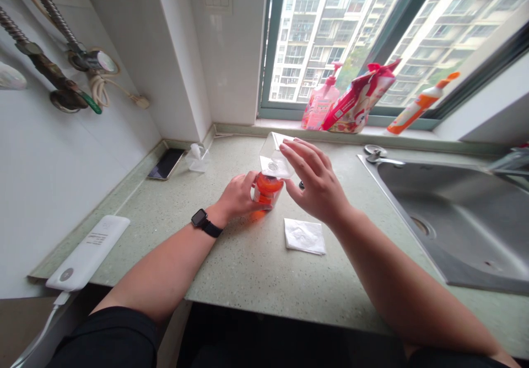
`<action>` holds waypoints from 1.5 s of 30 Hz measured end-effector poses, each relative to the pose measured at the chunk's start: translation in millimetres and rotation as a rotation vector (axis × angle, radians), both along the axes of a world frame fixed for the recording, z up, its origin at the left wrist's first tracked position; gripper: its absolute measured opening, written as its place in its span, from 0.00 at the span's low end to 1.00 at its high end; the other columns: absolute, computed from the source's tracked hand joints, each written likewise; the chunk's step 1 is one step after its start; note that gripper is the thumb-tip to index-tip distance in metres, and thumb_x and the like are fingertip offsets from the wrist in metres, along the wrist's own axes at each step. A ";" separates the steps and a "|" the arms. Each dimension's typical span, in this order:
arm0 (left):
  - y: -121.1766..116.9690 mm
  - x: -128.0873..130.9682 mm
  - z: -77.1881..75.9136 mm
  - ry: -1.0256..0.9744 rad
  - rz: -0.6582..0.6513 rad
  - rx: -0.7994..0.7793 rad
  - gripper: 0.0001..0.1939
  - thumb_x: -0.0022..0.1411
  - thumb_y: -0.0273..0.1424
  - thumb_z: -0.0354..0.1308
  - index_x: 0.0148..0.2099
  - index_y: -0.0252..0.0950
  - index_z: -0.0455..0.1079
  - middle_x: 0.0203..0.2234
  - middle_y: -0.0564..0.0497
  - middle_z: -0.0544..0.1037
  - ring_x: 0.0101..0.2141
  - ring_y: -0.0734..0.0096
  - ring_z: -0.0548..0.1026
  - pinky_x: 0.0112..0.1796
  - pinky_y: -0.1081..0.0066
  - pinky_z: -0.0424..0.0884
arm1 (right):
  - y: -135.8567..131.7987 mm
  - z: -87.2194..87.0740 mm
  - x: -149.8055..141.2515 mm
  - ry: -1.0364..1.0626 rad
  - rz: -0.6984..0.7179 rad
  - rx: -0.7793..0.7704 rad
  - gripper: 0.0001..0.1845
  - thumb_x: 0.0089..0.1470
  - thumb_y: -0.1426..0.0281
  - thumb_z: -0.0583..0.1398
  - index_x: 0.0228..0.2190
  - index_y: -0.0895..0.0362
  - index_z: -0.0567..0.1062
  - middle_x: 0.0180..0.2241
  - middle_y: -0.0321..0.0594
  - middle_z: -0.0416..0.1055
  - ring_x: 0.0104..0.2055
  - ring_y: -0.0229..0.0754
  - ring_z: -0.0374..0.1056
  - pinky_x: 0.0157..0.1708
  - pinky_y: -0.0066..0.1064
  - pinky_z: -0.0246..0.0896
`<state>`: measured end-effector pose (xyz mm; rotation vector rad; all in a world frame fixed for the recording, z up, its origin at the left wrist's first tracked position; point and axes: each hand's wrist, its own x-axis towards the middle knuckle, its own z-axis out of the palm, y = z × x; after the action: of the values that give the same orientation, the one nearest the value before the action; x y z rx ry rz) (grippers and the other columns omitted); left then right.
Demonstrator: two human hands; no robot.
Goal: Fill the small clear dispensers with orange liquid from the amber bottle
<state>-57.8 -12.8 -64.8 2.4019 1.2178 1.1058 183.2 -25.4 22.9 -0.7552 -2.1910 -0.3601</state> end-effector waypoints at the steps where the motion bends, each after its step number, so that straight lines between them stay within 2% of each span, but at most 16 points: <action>1: 0.0 -0.1 -0.3 0.000 0.001 -0.001 0.39 0.52 0.54 0.79 0.57 0.41 0.67 0.45 0.44 0.83 0.43 0.52 0.82 0.45 0.56 0.76 | -0.1 0.1 -0.1 0.000 0.000 -0.001 0.51 0.63 0.79 0.59 0.78 0.40 0.47 0.72 0.45 0.66 0.74 0.59 0.61 0.70 0.60 0.63; 25: 0.3 -0.3 -1.8 -0.008 -0.017 0.002 0.40 0.53 0.52 0.78 0.59 0.41 0.66 0.47 0.43 0.83 0.45 0.52 0.82 0.47 0.55 0.77 | 1.2 0.6 0.7 -0.005 0.013 -0.001 0.50 0.64 0.79 0.58 0.78 0.40 0.46 0.72 0.45 0.66 0.74 0.59 0.61 0.70 0.60 0.64; 36: -2.0 0.5 2.8 -0.015 -0.029 -0.027 0.39 0.54 0.50 0.78 0.60 0.42 0.67 0.48 0.43 0.83 0.45 0.53 0.82 0.46 0.56 0.77 | 1.1 -0.9 1.7 0.019 0.007 0.004 0.49 0.65 0.77 0.60 0.78 0.41 0.47 0.71 0.46 0.66 0.74 0.59 0.62 0.70 0.58 0.64; 45: -1.7 0.7 1.8 -0.015 -0.024 -0.032 0.41 0.54 0.52 0.78 0.62 0.42 0.66 0.50 0.43 0.83 0.47 0.51 0.83 0.48 0.55 0.77 | 1.7 -8.8 4.1 0.086 -0.019 -0.001 0.51 0.63 0.75 0.62 0.78 0.43 0.46 0.69 0.51 0.66 0.70 0.62 0.66 0.66 0.62 0.68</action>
<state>-57.1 -14.5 -63.1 2.3746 1.1901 1.0872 187.3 -23.8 14.0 -0.7784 -2.1050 -0.3300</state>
